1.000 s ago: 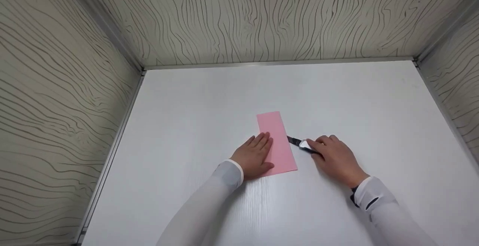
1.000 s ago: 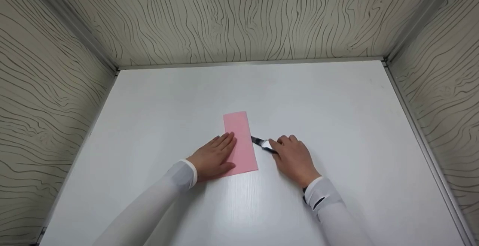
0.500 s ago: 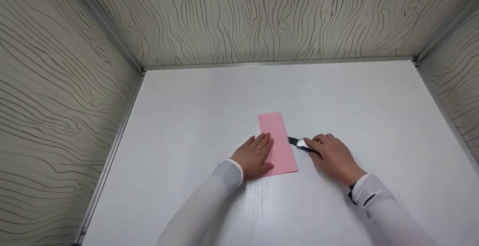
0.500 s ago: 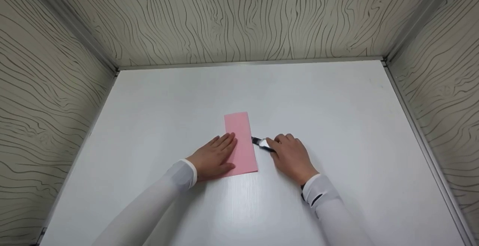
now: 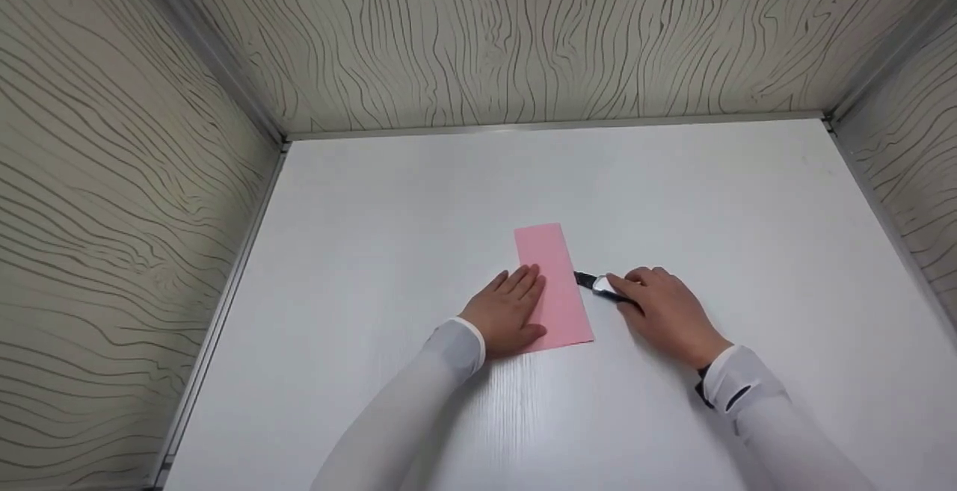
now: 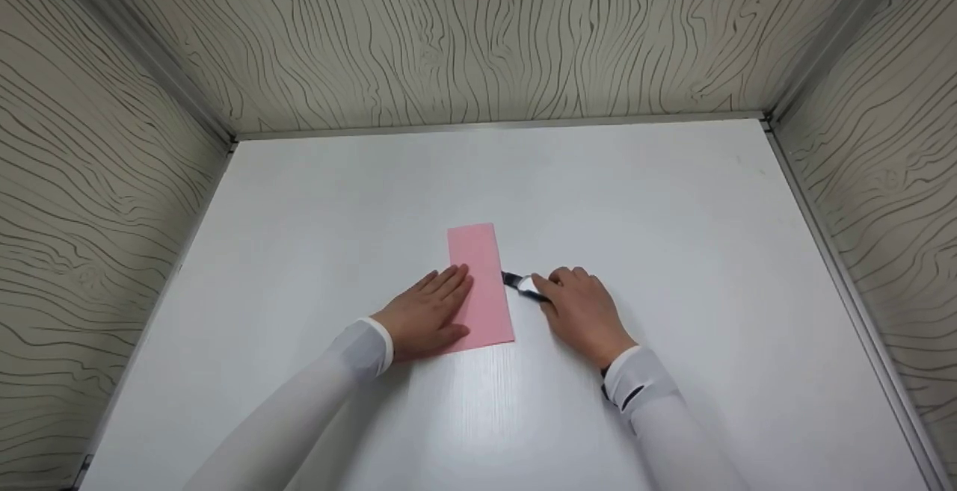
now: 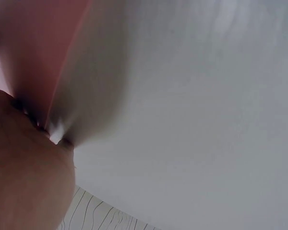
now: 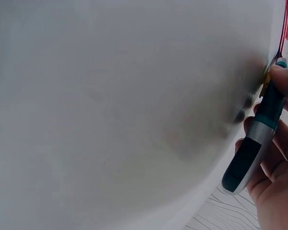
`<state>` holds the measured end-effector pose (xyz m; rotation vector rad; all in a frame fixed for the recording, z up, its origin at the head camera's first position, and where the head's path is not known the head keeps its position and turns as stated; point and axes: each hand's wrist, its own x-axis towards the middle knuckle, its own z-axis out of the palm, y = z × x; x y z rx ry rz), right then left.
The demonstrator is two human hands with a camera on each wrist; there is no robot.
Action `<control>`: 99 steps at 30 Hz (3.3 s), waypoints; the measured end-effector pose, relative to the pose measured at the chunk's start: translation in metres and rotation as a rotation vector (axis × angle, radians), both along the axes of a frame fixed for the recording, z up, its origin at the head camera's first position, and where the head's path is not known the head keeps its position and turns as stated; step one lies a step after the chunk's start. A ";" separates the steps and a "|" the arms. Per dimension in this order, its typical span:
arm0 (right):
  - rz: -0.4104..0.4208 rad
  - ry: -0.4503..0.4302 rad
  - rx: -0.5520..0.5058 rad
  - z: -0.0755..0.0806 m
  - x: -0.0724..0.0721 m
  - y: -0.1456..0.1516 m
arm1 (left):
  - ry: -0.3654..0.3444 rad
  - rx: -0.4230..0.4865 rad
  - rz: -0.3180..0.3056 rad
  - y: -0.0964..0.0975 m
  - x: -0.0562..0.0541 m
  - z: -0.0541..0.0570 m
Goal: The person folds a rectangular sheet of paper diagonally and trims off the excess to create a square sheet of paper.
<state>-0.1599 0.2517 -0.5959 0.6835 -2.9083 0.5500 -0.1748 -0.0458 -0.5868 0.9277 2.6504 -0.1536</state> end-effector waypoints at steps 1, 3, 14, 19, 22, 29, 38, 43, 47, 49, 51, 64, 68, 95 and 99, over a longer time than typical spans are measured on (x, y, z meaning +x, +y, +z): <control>-0.004 0.005 0.000 0.000 0.000 0.001 | -0.001 -0.002 -0.001 0.000 0.000 0.000; -0.014 0.016 0.003 0.000 0.000 0.003 | -0.004 -0.001 -0.004 0.000 0.001 0.001; -0.029 -0.001 0.010 0.001 0.003 0.010 | -0.013 0.036 0.033 0.002 0.001 0.003; -0.028 -0.014 0.014 0.003 0.003 0.009 | 0.040 0.034 0.055 0.007 0.000 0.001; -0.028 -0.020 0.015 0.003 0.004 0.008 | 0.057 0.011 0.058 0.008 -0.001 0.002; -0.028 -0.032 0.013 0.003 0.004 0.005 | 0.050 0.004 0.032 0.007 -0.003 0.002; -0.005 -0.023 0.009 0.003 0.003 -0.001 | 0.021 0.023 0.004 0.005 -0.002 0.003; 0.014 0.022 0.020 0.001 0.002 -0.001 | 0.017 0.026 -0.014 0.003 -0.002 0.006; 0.008 0.018 0.029 0.002 0.002 0.000 | 0.016 0.028 -0.013 0.003 -0.002 0.005; -0.002 0.018 0.031 0.002 0.003 0.001 | 0.011 0.031 -0.010 0.003 -0.003 0.005; -0.015 0.019 0.035 0.002 0.003 0.003 | 0.009 0.031 -0.007 0.003 -0.003 0.005; -0.034 -0.009 0.037 0.001 0.004 0.006 | 0.031 0.028 -0.002 0.005 -0.002 0.006; -0.034 -0.012 0.027 0.001 0.004 0.004 | 0.078 0.024 -0.007 0.006 -0.003 0.004; -0.030 0.004 0.039 0.004 -0.003 0.000 | 0.071 0.019 -0.011 0.011 -0.009 0.003; -0.049 0.012 0.029 0.003 -0.002 0.006 | 0.076 0.017 -0.016 0.011 -0.009 0.006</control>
